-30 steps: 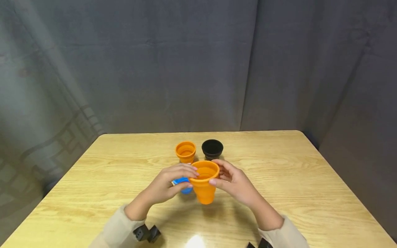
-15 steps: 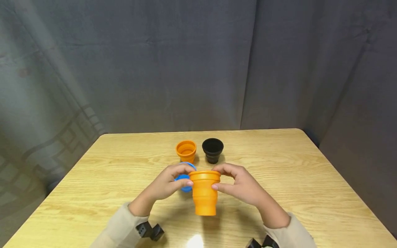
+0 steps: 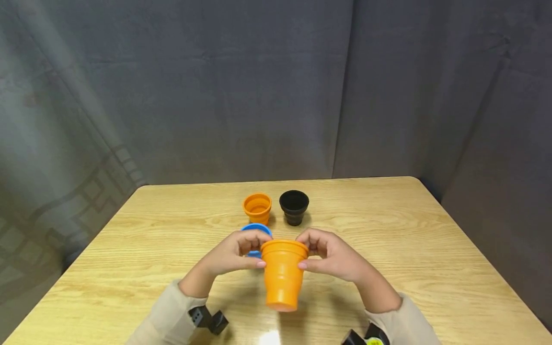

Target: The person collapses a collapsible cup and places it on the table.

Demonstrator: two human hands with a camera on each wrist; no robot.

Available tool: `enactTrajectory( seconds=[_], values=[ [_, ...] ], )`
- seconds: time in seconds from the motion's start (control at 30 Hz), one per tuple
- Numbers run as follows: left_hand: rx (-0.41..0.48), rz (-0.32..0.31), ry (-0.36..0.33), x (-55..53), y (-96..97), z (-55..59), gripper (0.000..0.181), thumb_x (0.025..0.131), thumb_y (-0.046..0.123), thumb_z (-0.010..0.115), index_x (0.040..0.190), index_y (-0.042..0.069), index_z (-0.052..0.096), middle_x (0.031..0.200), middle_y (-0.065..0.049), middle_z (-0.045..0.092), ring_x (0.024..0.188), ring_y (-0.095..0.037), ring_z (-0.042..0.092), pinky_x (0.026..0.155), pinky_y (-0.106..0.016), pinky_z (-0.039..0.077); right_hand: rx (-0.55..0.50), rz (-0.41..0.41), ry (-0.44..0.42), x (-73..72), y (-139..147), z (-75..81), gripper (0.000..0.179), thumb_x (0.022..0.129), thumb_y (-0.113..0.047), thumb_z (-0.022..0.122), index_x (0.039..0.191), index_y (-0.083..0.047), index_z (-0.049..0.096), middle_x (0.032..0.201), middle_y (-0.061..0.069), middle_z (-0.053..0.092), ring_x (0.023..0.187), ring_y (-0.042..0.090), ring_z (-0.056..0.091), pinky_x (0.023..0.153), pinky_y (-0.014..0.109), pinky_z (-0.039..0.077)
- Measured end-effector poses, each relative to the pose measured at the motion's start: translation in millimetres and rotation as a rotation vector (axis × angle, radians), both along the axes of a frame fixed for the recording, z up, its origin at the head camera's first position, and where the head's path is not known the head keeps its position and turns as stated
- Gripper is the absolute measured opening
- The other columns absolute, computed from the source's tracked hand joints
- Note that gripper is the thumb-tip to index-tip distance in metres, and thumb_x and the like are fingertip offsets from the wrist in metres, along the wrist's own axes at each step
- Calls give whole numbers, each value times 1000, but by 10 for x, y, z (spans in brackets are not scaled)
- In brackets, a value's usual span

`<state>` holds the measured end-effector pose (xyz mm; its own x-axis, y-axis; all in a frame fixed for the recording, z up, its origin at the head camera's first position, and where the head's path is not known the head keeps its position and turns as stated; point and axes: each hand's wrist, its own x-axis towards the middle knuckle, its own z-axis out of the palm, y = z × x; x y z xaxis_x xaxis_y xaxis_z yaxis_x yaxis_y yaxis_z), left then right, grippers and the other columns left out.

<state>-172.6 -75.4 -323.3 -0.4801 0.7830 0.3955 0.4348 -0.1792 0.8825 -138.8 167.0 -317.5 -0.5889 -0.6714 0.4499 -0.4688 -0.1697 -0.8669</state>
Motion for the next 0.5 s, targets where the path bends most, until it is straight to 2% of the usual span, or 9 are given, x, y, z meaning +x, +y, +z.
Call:
enactTrajectory(
  seconds=[0.13, 0.2, 0.33, 0.5],
  values=[
    [-2, -16, -2, 3, 4, 0, 34, 79, 5, 61, 106, -11, 47, 91, -23, 53, 81, -13, 51, 74, -38, 45, 9, 16, -26, 2, 12, -3, 24, 79, 12, 52, 102, 6, 47, 93, 4, 57, 82, 17, 53, 75, 29, 45],
    [-13, 2, 2, 11, 10, -3, 33, 77, 0, 61, 105, -10, 48, 90, -21, 53, 80, -12, 50, 74, -36, 46, 10, 4, 0, 6, 4, -6, 23, 79, 11, 53, 101, 7, 47, 92, 4, 57, 80, 19, 53, 75, 29, 45],
    [-59, 76, 8, 34, 21, 6, 31, 74, -7, 61, 102, -9, 50, 89, -17, 54, 78, -11, 49, 72, -29, 45, 48, -90, 27, 22, -22, -20, 20, 78, 7, 57, 96, 6, 48, 87, 5, 57, 76, 18, 53, 71, 27, 45],
    [-139, 135, 13, 41, 34, 16, 27, 71, -5, 60, 97, -7, 50, 86, -10, 53, 75, -10, 47, 70, -25, 44, 103, -193, 20, 52, -69, -39, 19, 76, 6, 60, 90, 4, 48, 80, 8, 55, 71, 15, 52, 67, 27, 45]
  ],
)
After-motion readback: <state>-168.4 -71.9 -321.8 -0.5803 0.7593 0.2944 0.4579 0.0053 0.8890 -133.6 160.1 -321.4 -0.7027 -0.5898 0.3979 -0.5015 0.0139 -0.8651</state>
